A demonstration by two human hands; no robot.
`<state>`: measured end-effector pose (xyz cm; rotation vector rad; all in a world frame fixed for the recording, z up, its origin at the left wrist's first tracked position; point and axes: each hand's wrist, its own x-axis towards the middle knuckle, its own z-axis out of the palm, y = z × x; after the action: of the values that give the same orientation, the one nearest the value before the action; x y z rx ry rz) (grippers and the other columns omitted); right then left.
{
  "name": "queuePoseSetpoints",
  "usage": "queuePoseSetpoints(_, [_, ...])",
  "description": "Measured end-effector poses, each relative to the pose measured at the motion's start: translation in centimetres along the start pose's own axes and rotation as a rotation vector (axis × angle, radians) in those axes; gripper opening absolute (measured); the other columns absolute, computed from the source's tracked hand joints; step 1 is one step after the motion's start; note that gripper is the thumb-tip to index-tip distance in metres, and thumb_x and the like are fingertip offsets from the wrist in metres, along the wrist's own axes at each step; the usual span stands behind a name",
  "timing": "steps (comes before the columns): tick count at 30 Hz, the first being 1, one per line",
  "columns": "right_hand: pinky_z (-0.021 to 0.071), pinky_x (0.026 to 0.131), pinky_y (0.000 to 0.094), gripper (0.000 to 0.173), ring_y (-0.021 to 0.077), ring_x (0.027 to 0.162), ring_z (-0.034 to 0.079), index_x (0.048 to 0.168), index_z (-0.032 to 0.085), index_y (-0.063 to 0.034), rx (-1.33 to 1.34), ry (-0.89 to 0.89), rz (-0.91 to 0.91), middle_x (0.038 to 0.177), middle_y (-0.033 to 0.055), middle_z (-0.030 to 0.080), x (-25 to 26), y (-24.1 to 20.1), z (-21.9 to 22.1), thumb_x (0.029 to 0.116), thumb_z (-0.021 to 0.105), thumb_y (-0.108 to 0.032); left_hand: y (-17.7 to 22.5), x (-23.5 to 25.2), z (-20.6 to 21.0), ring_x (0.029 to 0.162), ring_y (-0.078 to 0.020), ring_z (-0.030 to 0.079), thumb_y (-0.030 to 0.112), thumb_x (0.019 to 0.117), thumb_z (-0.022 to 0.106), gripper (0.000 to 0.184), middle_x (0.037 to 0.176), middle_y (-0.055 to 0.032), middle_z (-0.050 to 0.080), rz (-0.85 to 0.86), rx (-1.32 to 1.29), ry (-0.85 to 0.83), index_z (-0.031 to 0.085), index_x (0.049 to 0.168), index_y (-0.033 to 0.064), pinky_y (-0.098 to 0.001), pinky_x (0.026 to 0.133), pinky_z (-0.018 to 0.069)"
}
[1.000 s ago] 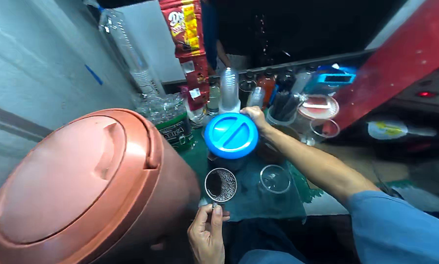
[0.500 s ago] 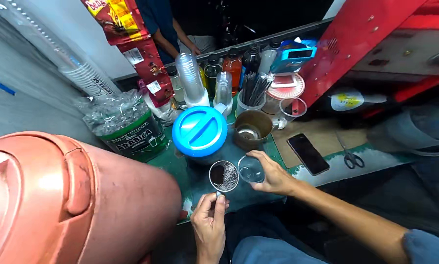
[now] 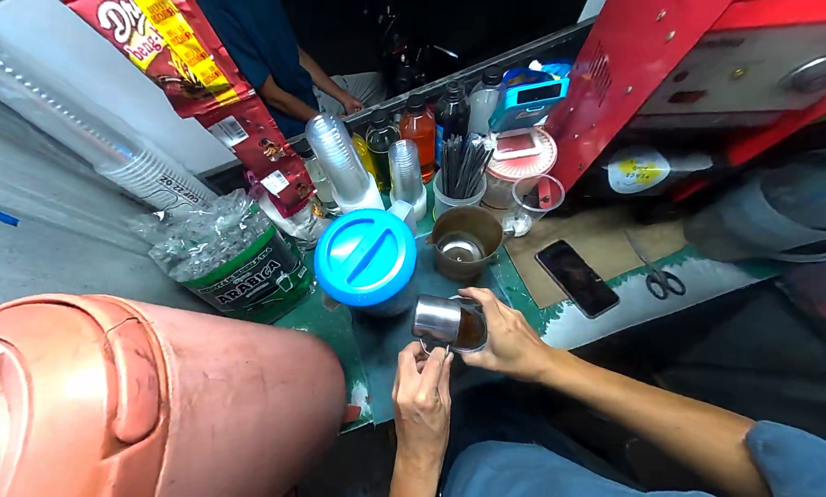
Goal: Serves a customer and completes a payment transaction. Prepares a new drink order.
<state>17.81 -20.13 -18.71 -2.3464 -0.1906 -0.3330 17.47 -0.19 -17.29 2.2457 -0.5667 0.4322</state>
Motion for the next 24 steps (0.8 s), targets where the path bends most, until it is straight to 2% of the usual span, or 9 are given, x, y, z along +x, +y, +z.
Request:
queuePoseSetpoints(7, [0.0616, 0.087, 0.0429, 0.099, 0.0256, 0.114, 0.068, 0.145, 0.044, -0.0007, -0.019, 0.011, 0.022, 0.136, 0.0178, 0.062, -0.7, 0.1, 0.6, 0.0662, 0.091, -0.037, -0.3, -0.3, 1.1, 0.098, -0.0226, 0.070, 0.011, 0.0910, 0.073, 0.007, 0.109, -0.0189, 0.068, 0.059, 0.032, -0.085, 0.078, 0.095, 0.0075, -0.0290, 0.087, 0.0595])
queuePoseSetpoints(11, [0.0616, 0.087, 0.0418, 0.104, 0.0248, 0.114, 0.069, 0.146, 0.041, -0.0001, -0.007, 0.045, 0.044, 0.135, 0.0183, 0.062, -1.1, 0.1, 0.6, 0.0648, 0.091, -0.040, -0.2, -0.2, 1.3, 0.101, -0.0218, 0.070, 0.013, 0.0912, 0.073, 0.008, 0.111, -0.0190, 0.068, 0.033, -0.051, -0.091, 0.078, 0.094, 0.0074, -0.0278, 0.089, 0.0586])
queuePoseSetpoints(14, [0.0620, 0.085, 0.0409, 0.103, 0.0241, 0.111, 0.070, 0.146, 0.042, 0.0008, -0.023, 0.055, 0.051, 0.135, 0.0198, 0.062, -1.4, 0.1, 0.4, 0.0655, 0.090, -0.042, -0.2, -0.1, 1.3, 0.103, -0.0164, 0.068, 0.015, 0.0918, 0.073, 0.010, 0.113, -0.0167, 0.067, -0.018, -0.155, -0.074, 0.077, 0.094, 0.0069, -0.0232, 0.090, 0.0568])
queuePoseSetpoints(17, [0.0608, 0.090, 0.0368, 0.104, 0.0209, 0.114, 0.069, 0.148, 0.040, 0.0018, -0.035, 0.046, 0.049, 0.135, 0.0200, 0.062, -1.8, 0.4, -0.2, 0.0696, 0.088, -0.047, -0.2, -0.3, 1.1, 0.099, -0.0106, 0.069, 0.015, 0.0940, 0.070, 0.013, 0.111, -0.0135, 0.068, -0.131, -0.290, -0.037, 0.075, 0.095, 0.0031, -0.0206, 0.086, 0.0583])
queuePoseSetpoints(19, [0.0607, 0.090, 0.0359, 0.105, 0.0200, 0.112, 0.069, 0.148, 0.040, 0.0014, -0.035, 0.049, 0.036, 0.132, 0.0189, 0.063, -2.1, 0.7, -0.7, 0.0697, 0.088, -0.048, -1.2, -1.1, 1.3, 0.093, -0.0092, 0.070, 0.017, 0.0985, 0.063, 0.019, 0.107, -0.0103, 0.070, -0.248, -0.357, -0.022, 0.073, 0.097, 0.0010, -0.0227, 0.082, 0.0597])
queuePoseSetpoints(22, [0.0610, 0.088, 0.0358, 0.104, 0.0194, 0.110, 0.069, 0.148, 0.040, 0.0008, -0.031, 0.053, -0.012, 0.131, 0.0185, 0.063, -2.2, 0.9, -1.5, 0.0700, 0.088, -0.048, -4.2, -3.2, 2.2, 0.080, -0.0115, 0.073, 0.018, 0.1043, 0.051, 0.025, 0.092, -0.0063, 0.072, -0.490, -0.443, -0.066, 0.068, 0.103, -0.0010, -0.0294, 0.076, 0.0636])
queuePoseSetpoints(24, [0.0608, 0.089, 0.0351, 0.103, 0.0191, 0.110, 0.069, 0.147, 0.041, 0.0012, -0.020, 0.049, -0.069, 0.132, 0.0195, 0.062, -2.0, 0.8, -1.9, 0.0707, 0.088, -0.049, -6.4, -4.6, 2.8, 0.078, -0.0139, 0.074, 0.019, 0.1066, 0.046, 0.028, 0.089, -0.0072, 0.074, -0.654, -0.452, -0.145, 0.066, 0.108, -0.0016, -0.0321, 0.076, 0.0634])
